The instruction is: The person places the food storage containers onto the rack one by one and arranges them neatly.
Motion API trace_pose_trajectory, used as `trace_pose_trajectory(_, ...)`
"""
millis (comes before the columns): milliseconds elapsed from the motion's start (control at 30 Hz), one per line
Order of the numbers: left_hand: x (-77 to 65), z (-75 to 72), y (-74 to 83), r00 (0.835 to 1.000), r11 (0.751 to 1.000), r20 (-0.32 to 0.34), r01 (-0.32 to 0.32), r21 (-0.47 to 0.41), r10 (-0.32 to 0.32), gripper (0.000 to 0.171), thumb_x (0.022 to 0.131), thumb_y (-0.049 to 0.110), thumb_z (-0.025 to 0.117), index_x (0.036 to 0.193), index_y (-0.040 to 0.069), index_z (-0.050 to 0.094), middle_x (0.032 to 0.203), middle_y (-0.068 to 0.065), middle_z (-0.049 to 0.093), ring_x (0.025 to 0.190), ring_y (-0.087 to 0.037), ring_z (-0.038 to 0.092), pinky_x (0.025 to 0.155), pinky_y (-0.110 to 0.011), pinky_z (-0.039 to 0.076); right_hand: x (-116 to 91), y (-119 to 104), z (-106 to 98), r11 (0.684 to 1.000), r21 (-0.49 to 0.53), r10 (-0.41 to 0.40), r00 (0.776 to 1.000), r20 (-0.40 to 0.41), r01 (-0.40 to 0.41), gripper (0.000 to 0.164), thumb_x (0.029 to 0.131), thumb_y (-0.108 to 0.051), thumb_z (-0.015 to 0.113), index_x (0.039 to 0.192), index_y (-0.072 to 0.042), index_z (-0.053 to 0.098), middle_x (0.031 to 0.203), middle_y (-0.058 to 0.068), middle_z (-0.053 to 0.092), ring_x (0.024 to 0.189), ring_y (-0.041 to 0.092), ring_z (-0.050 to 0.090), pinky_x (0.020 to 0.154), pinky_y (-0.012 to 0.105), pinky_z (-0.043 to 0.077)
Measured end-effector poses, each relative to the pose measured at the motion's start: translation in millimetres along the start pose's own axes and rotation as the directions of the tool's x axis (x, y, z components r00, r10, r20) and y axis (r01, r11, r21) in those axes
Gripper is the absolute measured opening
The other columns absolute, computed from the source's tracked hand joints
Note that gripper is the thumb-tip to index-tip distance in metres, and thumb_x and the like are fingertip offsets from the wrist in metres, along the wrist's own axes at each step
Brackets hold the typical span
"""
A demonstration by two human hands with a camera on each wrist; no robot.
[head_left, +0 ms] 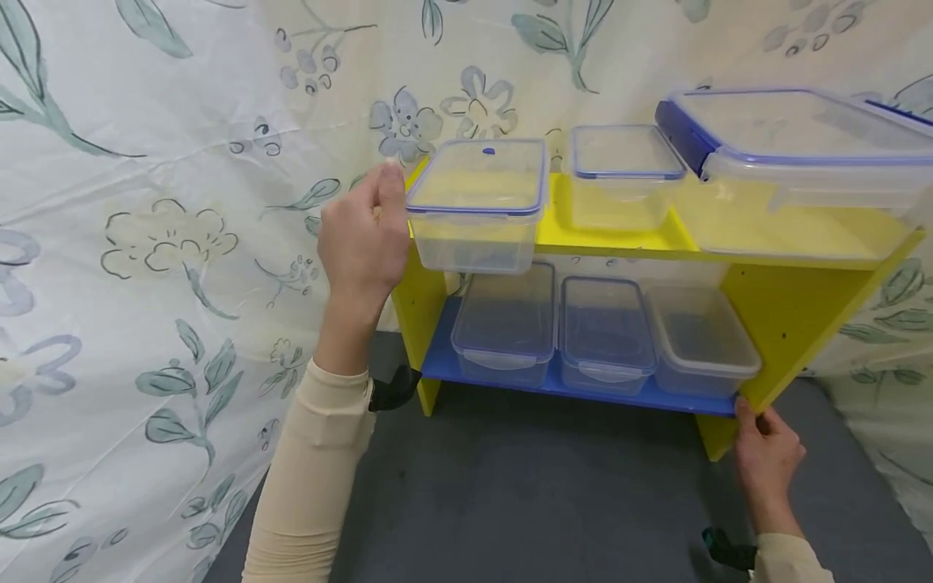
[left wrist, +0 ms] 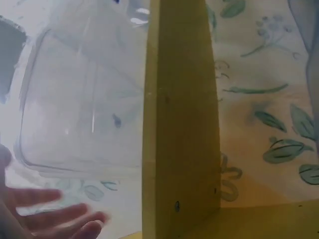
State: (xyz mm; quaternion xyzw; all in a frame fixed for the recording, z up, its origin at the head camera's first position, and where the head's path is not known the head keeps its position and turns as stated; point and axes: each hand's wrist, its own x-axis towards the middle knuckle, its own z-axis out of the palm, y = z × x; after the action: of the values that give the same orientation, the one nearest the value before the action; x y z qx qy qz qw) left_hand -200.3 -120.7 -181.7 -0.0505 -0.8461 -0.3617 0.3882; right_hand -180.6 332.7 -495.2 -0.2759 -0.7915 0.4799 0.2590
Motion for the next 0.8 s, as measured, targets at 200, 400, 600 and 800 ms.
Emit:
trace_pose_trajectory(200, -15.3, 14.5, -4.3, 0.939, 0.93, -0.069, -0.344, -0.132, 0.337, 0.048, 0.091, 0.036, 0.059, 0.135, 0.018, 0.059, 0.141, -0.007, 0.055, 0.126, -0.017, 0.054, 0.077, -0.035, 0.055, -1, 1, 1, 0.999, 0.001, -0.04, 0.998, -0.04, 0.04, 0.038, 0.093, -0.046, 0.059, 0.095, -0.01, 0.069, 0.057, -0.033, 0.047, 0.06, -0.004, 0.045, 0.051, 0.017, 0.033)
trace_pose_trajectory(400, -15.2, 24.3, -4.3, 0.93, 0.909, -0.028, -0.365, -0.203, 0.367, 0.041, 0.091, 0.032, 0.064, 0.128, 0.015, 0.064, 0.139, -0.009, 0.056, 0.127, -0.015, 0.053, 0.068, -0.031, 0.051, 0, 0, 3, 1.0, 0.006, -0.017, 1.0, -0.024, 0.018, 0.039, 0.093, -0.047, 0.058, 0.097, -0.01, 0.069, 0.057, -0.027, 0.048, 0.06, 0.0, 0.045, 0.049, 0.018, 0.035)
trace_pose_trajectory(600, -7.9, 33.2, 0.6, 0.936, 0.919, 0.005, -0.344, -0.195, 0.352, 0.039, 0.092, 0.036, 0.062, 0.123, 0.012, 0.067, 0.137, -0.012, 0.058, 0.135, -0.02, 0.047, 0.11, -0.034, 0.038, 1, 0, 1, 1.0, 0.012, -0.019, 0.999, -0.032, 0.02, 0.04, 0.093, -0.046, 0.059, 0.101, -0.009, 0.07, 0.059, -0.029, 0.05, 0.061, -0.002, 0.046, 0.05, 0.016, 0.035)
trace_pose_trajectory(800, -2.1, 38.7, 0.8, 0.947, 0.938, 0.048, -0.305, -0.165, 0.316, 0.041, 0.094, 0.039, 0.06, 0.124, 0.012, 0.066, 0.14, -0.012, 0.055, 0.138, -0.02, 0.044, 0.115, -0.035, 0.033, 1, 0, 1, 1.0, 0.004, -0.016, 1.0, -0.024, 0.016, 0.04, 0.093, -0.047, 0.059, 0.102, -0.01, 0.07, 0.059, -0.028, 0.049, 0.061, -0.001, 0.045, 0.05, 0.018, 0.035)
